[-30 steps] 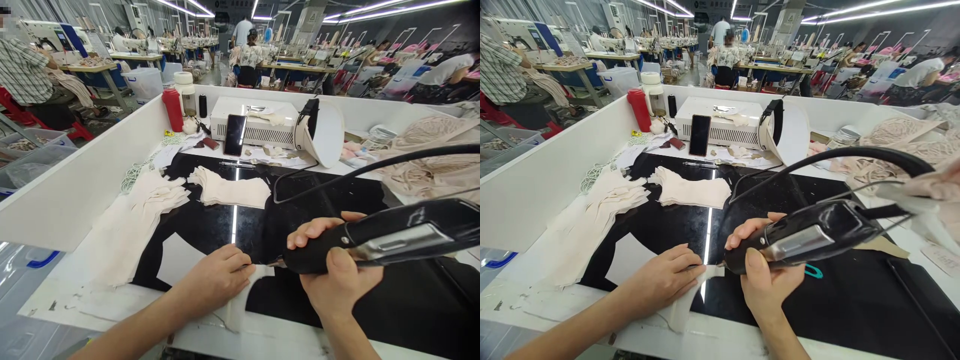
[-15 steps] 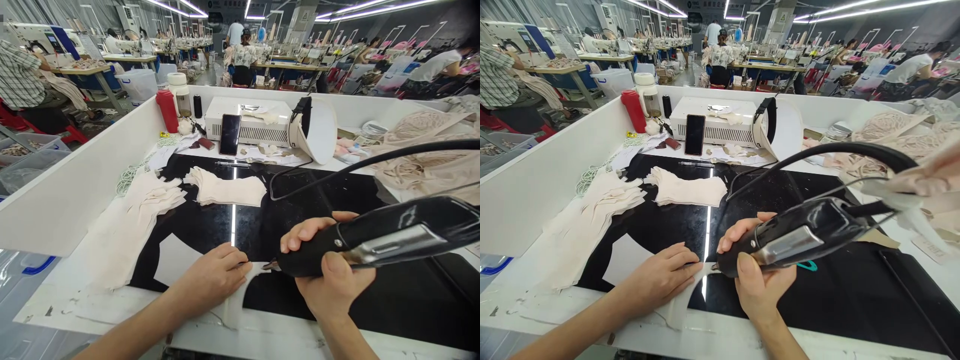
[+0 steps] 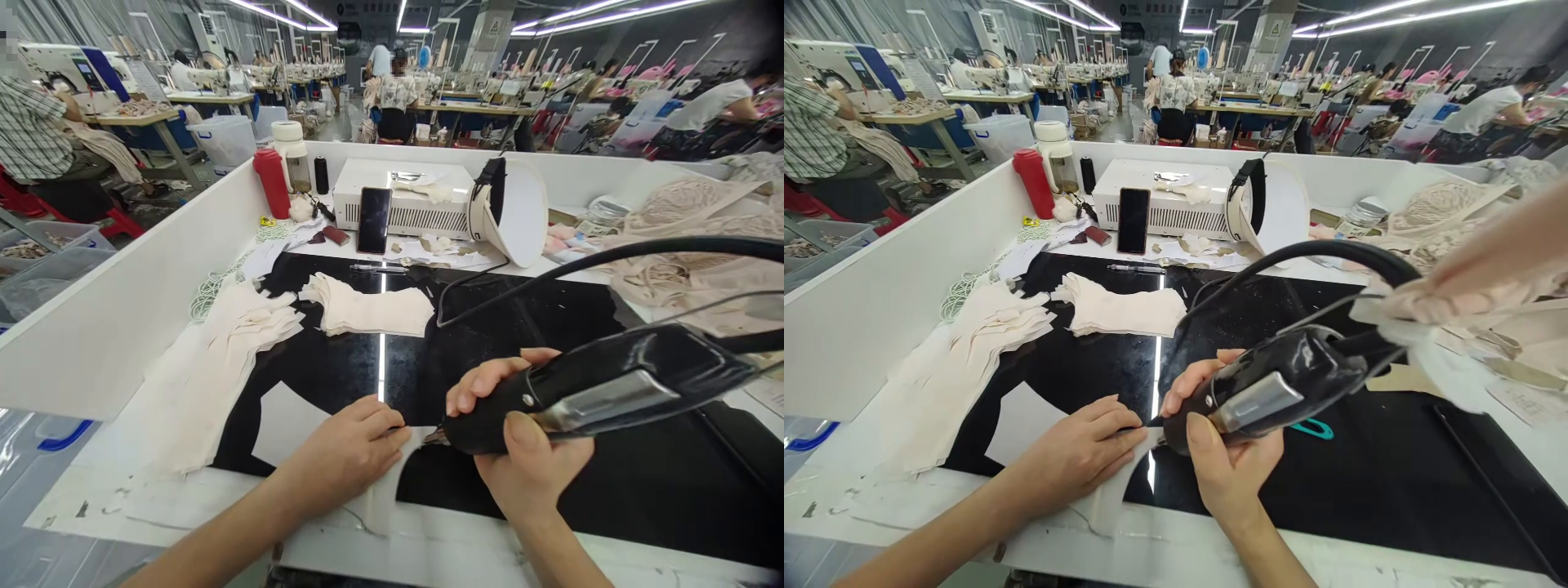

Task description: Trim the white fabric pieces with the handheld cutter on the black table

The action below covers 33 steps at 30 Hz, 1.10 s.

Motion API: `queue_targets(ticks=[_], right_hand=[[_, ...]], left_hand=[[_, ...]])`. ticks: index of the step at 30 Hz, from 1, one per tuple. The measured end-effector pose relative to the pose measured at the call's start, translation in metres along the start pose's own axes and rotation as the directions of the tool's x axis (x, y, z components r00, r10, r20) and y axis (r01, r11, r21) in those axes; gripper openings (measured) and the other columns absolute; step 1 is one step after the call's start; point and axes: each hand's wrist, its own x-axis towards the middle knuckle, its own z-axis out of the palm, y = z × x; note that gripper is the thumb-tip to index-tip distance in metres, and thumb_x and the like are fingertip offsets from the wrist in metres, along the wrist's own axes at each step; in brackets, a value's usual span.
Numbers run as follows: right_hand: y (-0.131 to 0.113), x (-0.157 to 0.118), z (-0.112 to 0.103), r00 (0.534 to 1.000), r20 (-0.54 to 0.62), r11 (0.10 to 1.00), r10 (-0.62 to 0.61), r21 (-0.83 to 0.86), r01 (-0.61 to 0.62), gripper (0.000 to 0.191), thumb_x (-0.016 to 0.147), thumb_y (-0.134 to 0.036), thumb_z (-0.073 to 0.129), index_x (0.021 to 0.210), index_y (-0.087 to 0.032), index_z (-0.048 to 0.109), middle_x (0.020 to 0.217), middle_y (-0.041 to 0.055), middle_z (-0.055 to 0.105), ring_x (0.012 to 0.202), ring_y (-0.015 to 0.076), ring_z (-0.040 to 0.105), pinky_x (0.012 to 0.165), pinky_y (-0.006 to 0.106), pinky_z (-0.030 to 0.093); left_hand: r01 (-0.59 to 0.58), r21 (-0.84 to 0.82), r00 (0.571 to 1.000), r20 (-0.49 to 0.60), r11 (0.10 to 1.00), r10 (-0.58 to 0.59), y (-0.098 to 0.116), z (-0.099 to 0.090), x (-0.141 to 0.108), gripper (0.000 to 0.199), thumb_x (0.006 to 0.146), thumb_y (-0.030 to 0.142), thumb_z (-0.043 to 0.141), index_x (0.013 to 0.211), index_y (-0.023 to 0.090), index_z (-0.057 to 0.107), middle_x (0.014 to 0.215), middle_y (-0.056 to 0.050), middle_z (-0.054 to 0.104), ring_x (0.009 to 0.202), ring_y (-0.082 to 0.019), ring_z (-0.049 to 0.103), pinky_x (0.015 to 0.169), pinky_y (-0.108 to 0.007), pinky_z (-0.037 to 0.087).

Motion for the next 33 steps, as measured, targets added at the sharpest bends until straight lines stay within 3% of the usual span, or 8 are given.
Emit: queue_targets(ticks=[5,13,16,20,27,33], right_hand=[[-0.005,0.003,-0.004,0.998,-0.066,1.000,-0.017,-0.006,0.017,0.041,0.084,-0.033,0.086,0.118,-0.027,0.063,0.083,-0.0024,0.065,0.063,0.0156,0.062,0.054,0.031,0.058],[-0.001,0.000,-0.006,0.999,-0.034,0.999,-0.015,-0.035,0.014,0.038,0.090,-0.028,0.080,0.122,-0.027,0.061,0.086,-0.0014,0.065,0.067,0.0158,0.063,0.058,0.032,0.058],[-0.001,-0.001,-0.006,0.999,-0.047,0.999,-0.011,-0.050,0.009,0.037,0.090,-0.029,0.079,0.122,-0.027,0.061,0.086,-0.0013,0.065,0.066,0.0162,0.063,0.058,0.033,0.059],[-0.001,-0.003,-0.007,0.999,-0.046,0.998,-0.021,-0.063,0.018,0.040,0.088,-0.031,0.082,0.122,-0.028,0.061,0.087,-0.0013,0.064,0.067,0.0164,0.063,0.058,0.034,0.059],[-0.005,-0.009,-0.007,0.997,-0.075,0.996,-0.021,-0.092,0.014,0.041,0.088,-0.029,0.082,0.123,-0.028,0.061,0.087,-0.0011,0.064,0.069,0.0168,0.062,0.060,0.034,0.059],[-0.008,-0.014,-0.005,0.995,-0.096,0.993,-0.028,-0.113,0.017,0.044,0.086,-0.029,0.082,0.124,-0.029,0.060,0.086,-0.0007,0.064,0.069,0.0180,0.062,0.060,0.036,0.059]], left_hand=[[0.003,-0.008,1.000,0.001,1.000,-0.003,0.000,0.001,-0.002,0.022,0.108,0.016,0.050,0.120,0.012,0.067,0.110,-0.008,0.069,0.103,-0.019,0.067,0.105,-0.040,0.058],[-0.003,-0.003,1.000,0.005,1.000,0.003,-0.001,0.001,-0.001,0.020,0.107,0.015,0.053,0.121,0.013,0.066,0.110,-0.007,0.069,0.102,-0.018,0.068,0.107,-0.042,0.058],[-0.005,0.043,1.000,0.006,0.999,0.004,0.002,-0.005,-0.004,0.025,0.105,0.011,0.051,0.129,0.012,0.061,0.116,-0.011,0.069,0.110,-0.021,0.067,0.107,-0.044,0.058],[0.073,0.098,0.996,0.051,0.992,-0.079,0.015,-0.013,-0.010,0.041,0.097,-0.002,0.046,0.136,0.008,0.052,0.121,-0.015,0.066,0.111,-0.025,0.066,0.094,-0.039,0.062],[0.226,0.141,0.971,0.053,0.964,-0.235,0.027,-0.008,-0.013,0.044,0.086,-0.011,0.039,0.122,0.011,0.052,0.109,-0.010,0.066,0.098,-0.023,0.068,0.088,-0.035,0.062],[0.220,0.152,0.963,0.121,0.963,-0.239,0.019,-0.007,-0.008,0.038,0.096,-0.006,0.036,0.120,0.018,0.052,0.106,-0.006,0.067,0.095,-0.020,0.069,0.087,-0.031,0.059]])
